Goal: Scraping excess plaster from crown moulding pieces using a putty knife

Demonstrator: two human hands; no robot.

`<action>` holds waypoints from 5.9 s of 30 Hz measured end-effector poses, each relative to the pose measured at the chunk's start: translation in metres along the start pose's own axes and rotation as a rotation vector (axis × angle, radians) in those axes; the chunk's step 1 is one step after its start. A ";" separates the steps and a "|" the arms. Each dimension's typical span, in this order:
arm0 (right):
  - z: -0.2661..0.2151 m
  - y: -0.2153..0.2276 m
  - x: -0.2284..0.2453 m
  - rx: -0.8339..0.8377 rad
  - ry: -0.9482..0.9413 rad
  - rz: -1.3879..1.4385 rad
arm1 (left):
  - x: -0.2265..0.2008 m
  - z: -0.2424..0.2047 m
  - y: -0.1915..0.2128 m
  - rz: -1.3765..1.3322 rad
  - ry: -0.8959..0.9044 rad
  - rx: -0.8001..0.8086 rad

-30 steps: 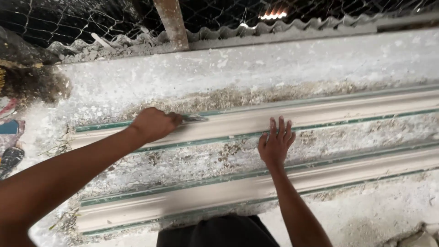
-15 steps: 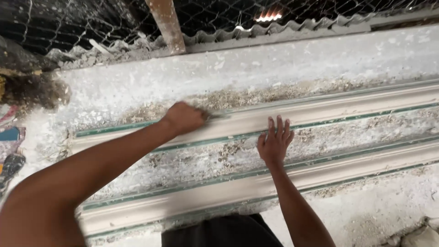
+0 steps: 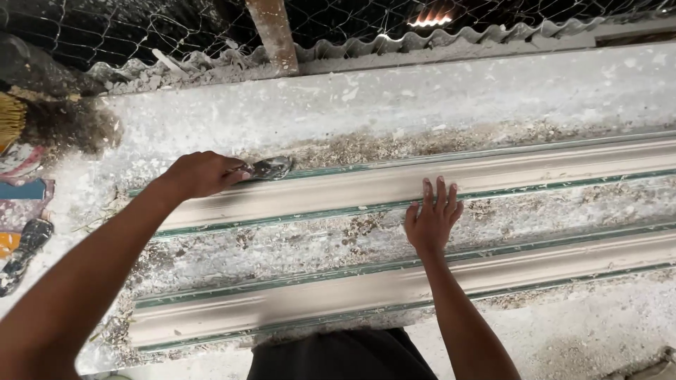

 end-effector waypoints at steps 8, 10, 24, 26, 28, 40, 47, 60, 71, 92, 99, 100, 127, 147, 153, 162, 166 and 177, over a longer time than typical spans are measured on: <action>0.003 0.004 0.003 0.026 0.006 -0.011 | -0.130 0.110 -0.033 -0.189 -0.146 -0.171; 0.002 0.003 0.004 0.020 -0.009 -0.012 | -0.149 0.133 -0.040 -0.203 -0.154 -0.191; 0.002 0.005 0.006 0.011 -0.006 0.001 | -0.125 0.106 -0.022 -0.201 -0.155 -0.117; 0.004 0.007 0.006 -0.009 0.002 -0.024 | -0.169 0.148 -0.032 -0.173 -0.195 -0.154; 0.005 0.007 0.008 -0.036 0.006 -0.047 | -0.194 0.167 -0.030 -0.137 -0.237 -0.195; 0.002 0.003 0.004 -0.033 0.010 -0.022 | -0.143 0.018 -0.019 0.532 -0.460 -0.292; 0.008 0.005 0.004 -0.070 0.024 -0.024 | -0.226 0.124 -0.017 0.484 -0.682 -0.477; 0.003 -0.008 -0.006 -0.031 0.046 0.013 | -0.269 0.136 -0.022 0.594 -0.580 -0.475; 0.058 0.056 -0.102 0.562 0.183 0.395 | -0.287 0.113 0.000 0.704 -0.368 -0.277; 0.073 -0.017 -0.299 0.198 -0.096 0.146 | -0.262 0.065 0.032 0.715 -0.354 -0.078; 0.080 -0.008 -0.285 0.161 -0.088 0.126 | -0.322 0.147 -0.003 0.604 -0.439 -0.224; 0.078 -0.008 -0.287 0.159 -0.090 0.122 | -0.327 0.153 -0.002 0.604 -0.444 -0.226; 0.081 -0.015 -0.289 0.130 -0.089 0.099 | -0.170 0.096 -0.012 -0.125 0.204 -0.058; 0.079 -0.002 -0.283 0.148 -0.106 0.157 | -0.289 0.086 0.011 0.668 -0.206 -0.069; 0.080 -0.001 -0.281 0.107 -0.065 0.094 | -0.379 0.139 0.025 0.603 -0.353 -0.091; 0.075 -0.010 -0.285 0.150 -0.122 0.105 | -0.324 0.125 0.024 0.729 -0.340 -0.090; 0.076 -0.005 -0.283 0.168 -0.113 0.115 | -0.398 0.148 0.041 0.656 -0.325 -0.054; 0.081 0.001 -0.278 0.062 -0.092 0.068 | -0.370 0.146 0.044 0.732 -0.431 -0.060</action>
Point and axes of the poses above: each hand's wrist, its own z-axis towards the middle knuckle, its own y-axis out of the back of the hand, x = y × z, the point moved 2 cm from there along z, towards the middle knuckle, and after that the axes turned 4 degrees about -y, right-handed, at the moved point
